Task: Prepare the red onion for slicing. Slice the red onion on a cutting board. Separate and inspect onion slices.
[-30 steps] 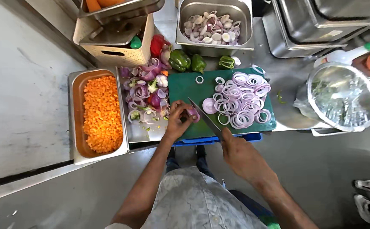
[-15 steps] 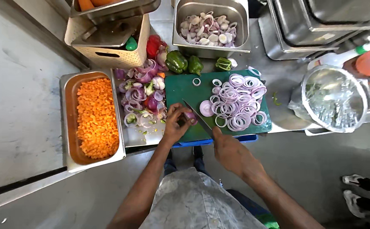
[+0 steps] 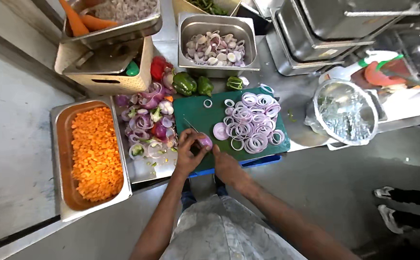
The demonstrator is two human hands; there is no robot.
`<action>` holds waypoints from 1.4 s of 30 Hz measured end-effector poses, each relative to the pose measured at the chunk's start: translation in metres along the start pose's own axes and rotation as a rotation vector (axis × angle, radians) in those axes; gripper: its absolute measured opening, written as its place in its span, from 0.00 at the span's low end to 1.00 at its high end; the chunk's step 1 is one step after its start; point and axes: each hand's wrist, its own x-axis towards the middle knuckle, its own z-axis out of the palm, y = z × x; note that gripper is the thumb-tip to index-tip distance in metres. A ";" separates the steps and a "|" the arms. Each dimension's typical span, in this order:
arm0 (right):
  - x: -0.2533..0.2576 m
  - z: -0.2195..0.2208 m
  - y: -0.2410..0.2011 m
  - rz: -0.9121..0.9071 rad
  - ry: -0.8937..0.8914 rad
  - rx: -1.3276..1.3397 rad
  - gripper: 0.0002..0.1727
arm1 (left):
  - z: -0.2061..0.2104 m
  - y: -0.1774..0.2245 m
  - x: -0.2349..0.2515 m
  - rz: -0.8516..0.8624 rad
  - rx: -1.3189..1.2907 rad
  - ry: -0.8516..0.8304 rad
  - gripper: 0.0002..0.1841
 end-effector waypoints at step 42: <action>-0.077 -0.041 0.022 0.025 0.072 -0.108 0.13 | 0.002 -0.002 -0.002 0.072 -0.041 0.061 0.12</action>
